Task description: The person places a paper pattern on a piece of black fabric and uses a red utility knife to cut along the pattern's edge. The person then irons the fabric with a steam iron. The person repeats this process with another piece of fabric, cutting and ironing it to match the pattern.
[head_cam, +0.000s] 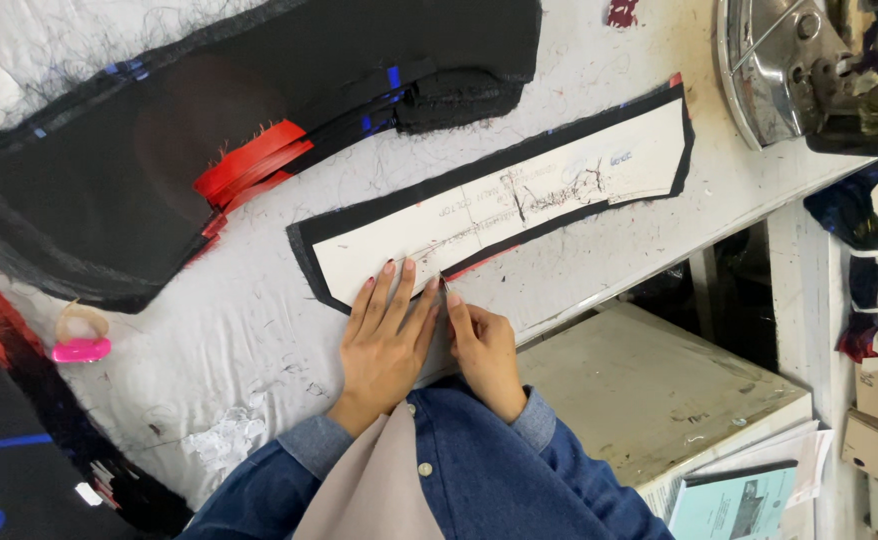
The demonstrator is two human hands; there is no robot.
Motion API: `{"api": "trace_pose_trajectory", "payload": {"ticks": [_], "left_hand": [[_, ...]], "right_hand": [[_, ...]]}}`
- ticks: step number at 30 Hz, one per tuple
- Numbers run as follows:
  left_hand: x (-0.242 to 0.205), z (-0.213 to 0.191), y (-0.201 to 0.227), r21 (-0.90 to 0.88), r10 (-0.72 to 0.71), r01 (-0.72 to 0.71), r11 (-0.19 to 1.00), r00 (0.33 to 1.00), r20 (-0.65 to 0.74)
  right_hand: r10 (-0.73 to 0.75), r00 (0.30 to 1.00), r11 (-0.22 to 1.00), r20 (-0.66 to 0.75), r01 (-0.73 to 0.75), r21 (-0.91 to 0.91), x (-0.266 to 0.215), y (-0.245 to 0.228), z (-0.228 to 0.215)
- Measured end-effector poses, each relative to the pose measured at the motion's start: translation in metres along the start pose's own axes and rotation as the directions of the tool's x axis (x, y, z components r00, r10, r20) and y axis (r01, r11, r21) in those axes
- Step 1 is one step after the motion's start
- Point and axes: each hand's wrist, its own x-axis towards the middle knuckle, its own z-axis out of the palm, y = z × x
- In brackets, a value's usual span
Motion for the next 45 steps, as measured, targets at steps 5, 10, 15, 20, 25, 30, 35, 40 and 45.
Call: {"api": "trace_pose_trajectory", "payload": {"ticks": [5,10,15,20,25,30,35,40,45], "left_hand": [[-0.002,0.001,0.000,0.002,-0.003,0.003,1.000,1.000,0.011],[-0.002,0.001,0.001,-0.010,-0.008,0.008,1.000,1.000,0.002],[-0.002,0.001,0.000,-0.014,-0.014,0.014,1.000,1.000,0.001],[0.000,0.000,0.001,-0.013,-0.012,0.012,1.000,1.000,-0.022],[-0.001,0.000,0.001,-0.021,-0.007,0.007,1.000,0.999,-0.039],[0.002,-0.021,-0.004,-0.492,-0.269,0.216,0.844,0.962,-0.040],[0.013,-0.050,-0.022,-0.416,-0.393,0.290,0.862,0.900,-0.186],[0.024,-0.043,-0.006,-0.306,-0.375,0.286,0.908,0.881,-0.289],[0.057,0.019,0.057,-0.377,-0.149,0.112,0.920,0.986,-0.070]], "right_hand": [[0.002,1.000,0.999,-0.006,-0.003,-0.032,0.005,0.004,0.000],[0.005,1.000,1.000,-0.003,-0.005,-0.020,-0.001,-0.003,-0.001],[-0.002,1.000,1.000,0.012,0.002,-0.008,0.006,0.008,0.002],[0.000,1.000,1.000,-0.008,0.000,-0.024,0.007,0.006,0.002],[-0.029,1.000,0.999,0.010,0.030,-0.039,0.004,0.002,-0.002],[-0.199,0.969,0.965,0.147,0.219,-0.144,-0.013,0.007,-0.026],[-0.629,0.719,0.570,0.296,0.685,-0.454,-0.023,-0.029,-0.012],[-0.852,0.385,0.154,0.354,0.831,-0.534,0.006,-0.025,-0.064],[-0.916,0.396,0.242,0.061,0.668,-0.704,0.076,-0.012,-0.177]]}}
